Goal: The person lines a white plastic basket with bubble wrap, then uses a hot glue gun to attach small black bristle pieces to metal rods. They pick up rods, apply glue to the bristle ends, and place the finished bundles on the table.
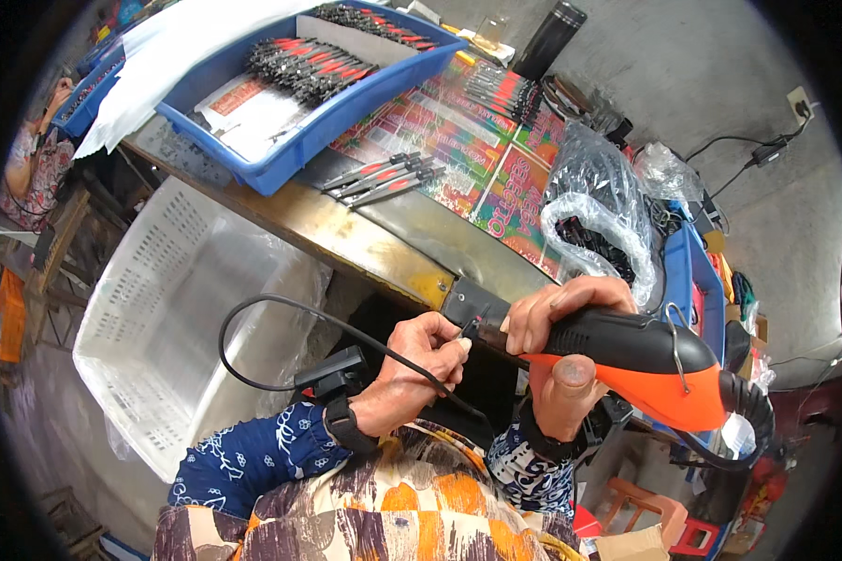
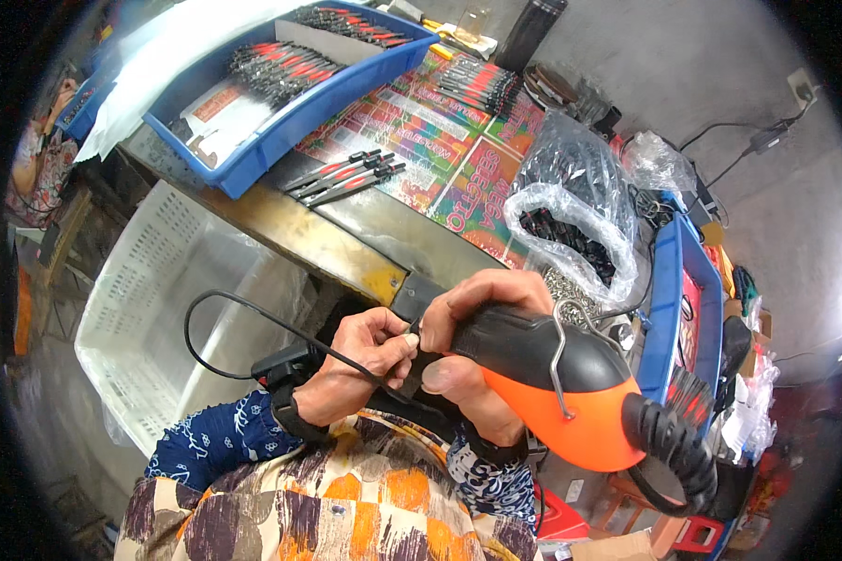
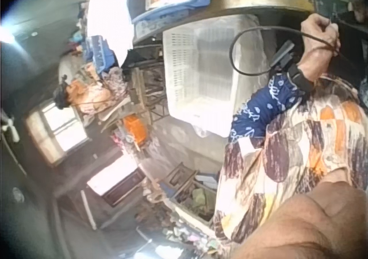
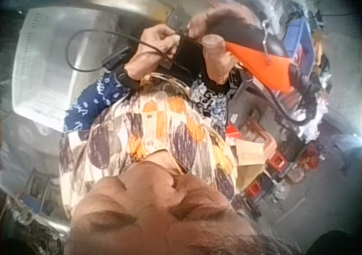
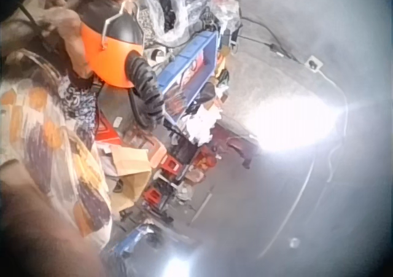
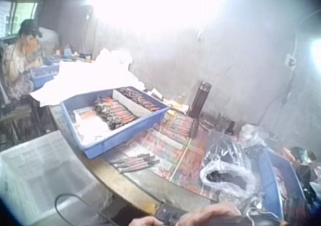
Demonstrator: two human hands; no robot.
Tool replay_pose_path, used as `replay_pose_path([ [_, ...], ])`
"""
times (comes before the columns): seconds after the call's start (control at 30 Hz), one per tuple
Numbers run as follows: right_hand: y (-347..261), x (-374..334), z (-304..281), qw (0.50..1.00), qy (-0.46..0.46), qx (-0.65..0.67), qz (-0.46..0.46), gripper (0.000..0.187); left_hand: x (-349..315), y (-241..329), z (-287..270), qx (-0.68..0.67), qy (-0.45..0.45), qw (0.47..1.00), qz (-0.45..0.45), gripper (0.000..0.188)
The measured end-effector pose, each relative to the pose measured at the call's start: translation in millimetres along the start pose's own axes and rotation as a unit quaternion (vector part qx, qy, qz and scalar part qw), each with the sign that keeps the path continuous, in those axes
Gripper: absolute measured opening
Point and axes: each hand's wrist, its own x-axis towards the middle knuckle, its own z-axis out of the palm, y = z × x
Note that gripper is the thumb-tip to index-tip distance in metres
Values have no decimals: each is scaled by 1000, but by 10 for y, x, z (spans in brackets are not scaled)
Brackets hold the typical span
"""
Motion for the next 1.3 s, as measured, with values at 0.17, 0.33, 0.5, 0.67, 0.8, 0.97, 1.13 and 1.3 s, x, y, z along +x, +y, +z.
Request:
replay_pose_path([
  [0.17,-83,-63,-127,996,-27,65,-62,52,-69,87,-39,54,0,999,6,20],
  [0.33,-175,-82,-270,992,-62,72,-84,51,77,297,-180,163,68,965,192,19],
  [0.5,-251,-79,-360,995,-84,-4,-59,46,297,665,-343,266,128,915,274,18],
  [0.67,-275,-175,-177,992,70,-30,103,35,254,804,-272,111,55,972,197,15],
  [0.8,-207,-214,-100,984,26,-62,162,31,120,711,-74,62,44,973,217,17],
  [0.97,41,-283,-83,972,33,-181,148,28,-32,711,23,0,7,982,191,22],
  [1.13,153,-358,-92,962,3,-229,146,36,-80,665,99,-23,-6,976,218,20],
  [1.3,156,-390,-148,955,-12,-251,155,38,-129,600,61,-26,-31,976,215,29],
])
